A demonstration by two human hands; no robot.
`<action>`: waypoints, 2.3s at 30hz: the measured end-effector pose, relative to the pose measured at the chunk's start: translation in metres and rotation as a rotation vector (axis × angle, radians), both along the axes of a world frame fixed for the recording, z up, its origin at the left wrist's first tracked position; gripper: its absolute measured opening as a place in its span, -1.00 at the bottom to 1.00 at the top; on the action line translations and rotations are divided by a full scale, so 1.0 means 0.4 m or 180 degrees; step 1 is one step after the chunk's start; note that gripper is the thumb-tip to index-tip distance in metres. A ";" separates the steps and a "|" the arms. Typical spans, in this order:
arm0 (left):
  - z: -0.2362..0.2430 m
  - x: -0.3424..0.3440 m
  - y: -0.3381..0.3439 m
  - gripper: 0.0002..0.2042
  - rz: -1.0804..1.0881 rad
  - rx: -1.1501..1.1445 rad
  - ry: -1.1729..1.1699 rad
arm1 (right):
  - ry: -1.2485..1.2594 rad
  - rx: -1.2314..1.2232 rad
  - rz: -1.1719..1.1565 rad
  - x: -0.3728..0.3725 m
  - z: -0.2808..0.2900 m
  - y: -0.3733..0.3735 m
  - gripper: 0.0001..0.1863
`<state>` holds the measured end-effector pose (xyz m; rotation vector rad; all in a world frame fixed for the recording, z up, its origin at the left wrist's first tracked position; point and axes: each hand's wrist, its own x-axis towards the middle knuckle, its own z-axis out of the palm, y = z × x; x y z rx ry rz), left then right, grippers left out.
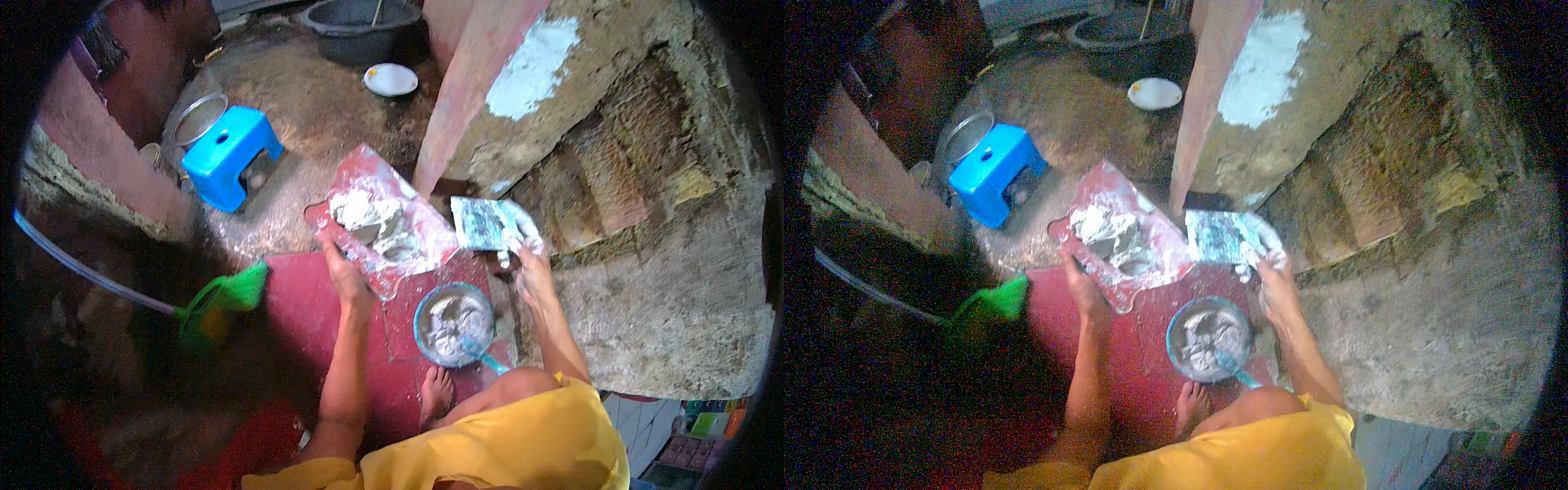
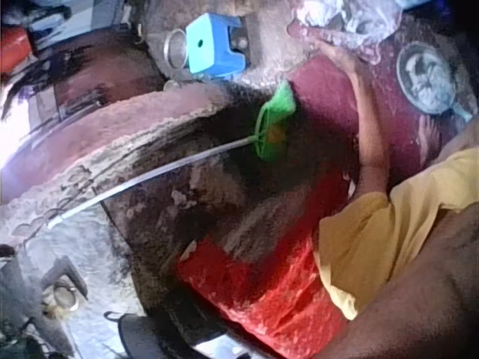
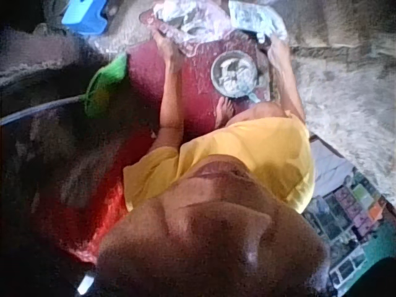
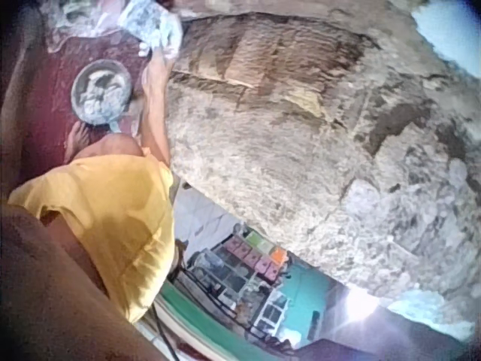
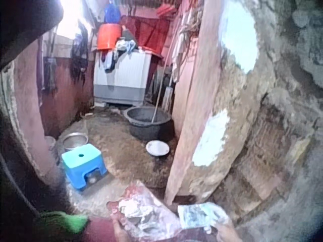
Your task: The person applies white plaster to a stone wall using a small metal trowel, taking the plaster from a plastic tray held in the other hand.
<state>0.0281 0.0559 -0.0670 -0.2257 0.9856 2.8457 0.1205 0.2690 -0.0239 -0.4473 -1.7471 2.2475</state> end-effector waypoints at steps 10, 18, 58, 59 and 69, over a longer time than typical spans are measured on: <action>0.018 -0.040 0.052 -0.49 -0.0289 0.0341 0.0077 | 0.0825 0.2609 -0.1065 -0.036 0.193 0.084 -0.71; 0.067 -0.033 0.060 -0.50 -0.0276 0.0353 0.0027 | 0.1190 0.3472 -0.2037 -0.114 0.325 0.105 -0.82; 0.034 -0.039 0.046 -0.50 -0.0458 0.0432 -0.0015 | 0.1026 0.1783 -0.1828 -0.208 0.286 0.099 -0.84; 0.038 -0.038 0.046 -0.50 -0.0455 0.0448 -0.0039 | 0.1076 0.1767 -0.1942 -0.212 0.280 0.104 -0.84; 0.029 -0.040 0.044 -0.50 -0.0447 0.0364 -0.0060 | 0.1385 0.1450 -0.2427 -0.209 0.289 0.105 -0.83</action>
